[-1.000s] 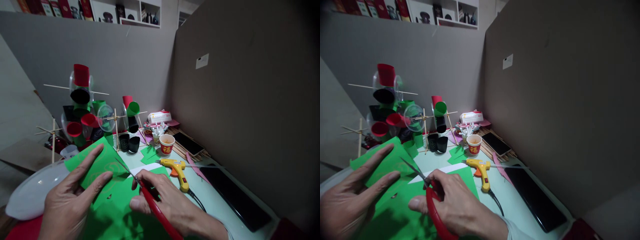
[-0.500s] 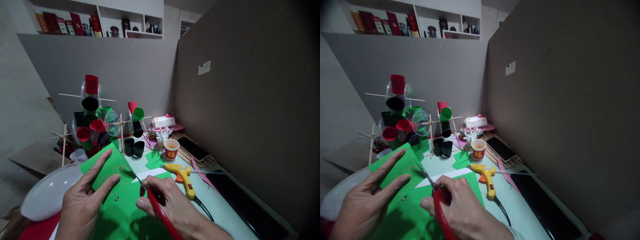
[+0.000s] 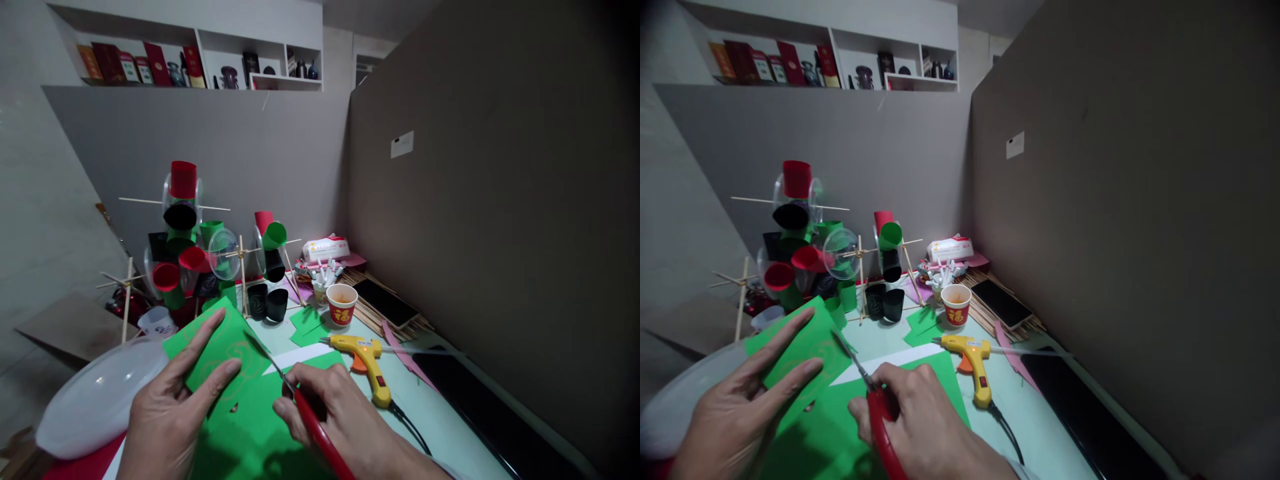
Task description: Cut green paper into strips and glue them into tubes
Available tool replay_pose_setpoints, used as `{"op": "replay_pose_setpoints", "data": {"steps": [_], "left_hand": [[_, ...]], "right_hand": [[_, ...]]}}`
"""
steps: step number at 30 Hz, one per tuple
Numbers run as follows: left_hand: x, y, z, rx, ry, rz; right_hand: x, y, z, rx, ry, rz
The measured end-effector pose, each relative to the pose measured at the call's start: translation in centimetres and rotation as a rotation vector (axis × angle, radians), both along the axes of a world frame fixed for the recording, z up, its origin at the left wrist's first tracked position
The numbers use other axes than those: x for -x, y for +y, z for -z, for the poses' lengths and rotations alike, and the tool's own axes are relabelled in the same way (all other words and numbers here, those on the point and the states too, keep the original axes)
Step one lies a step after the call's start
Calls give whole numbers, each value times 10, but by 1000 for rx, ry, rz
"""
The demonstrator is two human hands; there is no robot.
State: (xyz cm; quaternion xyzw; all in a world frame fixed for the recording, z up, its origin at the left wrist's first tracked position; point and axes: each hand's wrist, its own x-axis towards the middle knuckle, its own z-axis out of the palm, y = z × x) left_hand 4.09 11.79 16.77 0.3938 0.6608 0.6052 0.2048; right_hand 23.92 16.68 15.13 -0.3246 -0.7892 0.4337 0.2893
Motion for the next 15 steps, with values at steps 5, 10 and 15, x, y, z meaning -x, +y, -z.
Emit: {"op": "replay_pose_setpoints", "data": {"steps": [5, 10, 15], "left_hand": [[0, 0, 3, -26, 20, 2], [-3, 0, 1, 17, 16, -17], [-12, 0, 0, -34, -55, 10]], "right_hand": [[1, 1, 3, -24, -2, 16], [0, 2, 1, -33, -23, -8], [0, 3, 2, -25, -60, 39]]}}
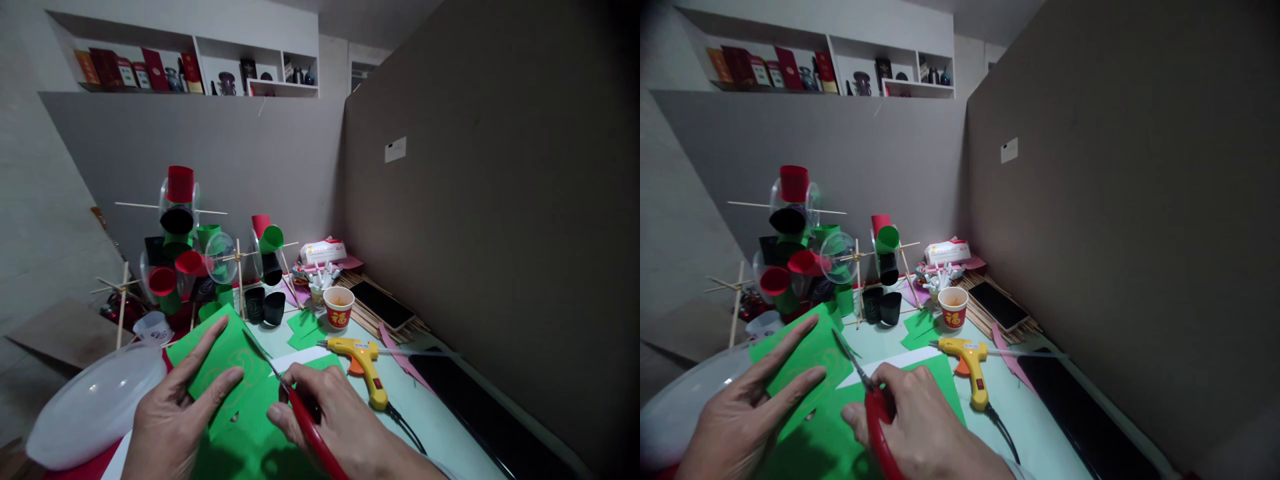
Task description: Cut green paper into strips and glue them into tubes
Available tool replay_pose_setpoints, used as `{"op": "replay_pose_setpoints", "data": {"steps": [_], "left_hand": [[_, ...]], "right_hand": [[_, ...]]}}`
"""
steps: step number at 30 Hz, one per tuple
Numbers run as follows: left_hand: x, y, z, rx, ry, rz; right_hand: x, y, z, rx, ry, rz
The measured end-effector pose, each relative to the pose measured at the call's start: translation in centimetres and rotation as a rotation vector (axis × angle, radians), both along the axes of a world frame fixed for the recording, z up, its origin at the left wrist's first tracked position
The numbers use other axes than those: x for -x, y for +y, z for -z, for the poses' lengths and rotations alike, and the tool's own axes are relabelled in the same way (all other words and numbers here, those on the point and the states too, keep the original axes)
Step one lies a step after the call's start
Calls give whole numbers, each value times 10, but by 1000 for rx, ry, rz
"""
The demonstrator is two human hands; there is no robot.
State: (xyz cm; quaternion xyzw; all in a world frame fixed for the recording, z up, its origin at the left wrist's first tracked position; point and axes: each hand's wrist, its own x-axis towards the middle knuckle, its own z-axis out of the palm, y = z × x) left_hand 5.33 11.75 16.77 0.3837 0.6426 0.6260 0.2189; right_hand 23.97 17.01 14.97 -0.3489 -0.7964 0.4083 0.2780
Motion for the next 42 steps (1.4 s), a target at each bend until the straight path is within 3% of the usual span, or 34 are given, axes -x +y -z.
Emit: {"op": "replay_pose_setpoints", "data": {"steps": [6, 15, 20, 28, 32, 42], "left_hand": [[-1, -1, 1, 51, -14, 6], [5, 4, 7, 29, -4, 40], [0, 3, 5, 35, -71, 50], [1, 1, 8, 57, 90, 36], [-1, 1, 8, 71, 42, 42], [6, 2, 16, 89, 36, 91]], "right_hand": [[1, 0, 0, 10, -13, 17], [-1, 0, 14, -55, -69, 43], [2, 1, 12, 1, -28, -3], [2, 2, 9, -3, -62, 64], [2, 2, 11, 9, -41, 44], [2, 0, 19, -83, -134, 86]]}}
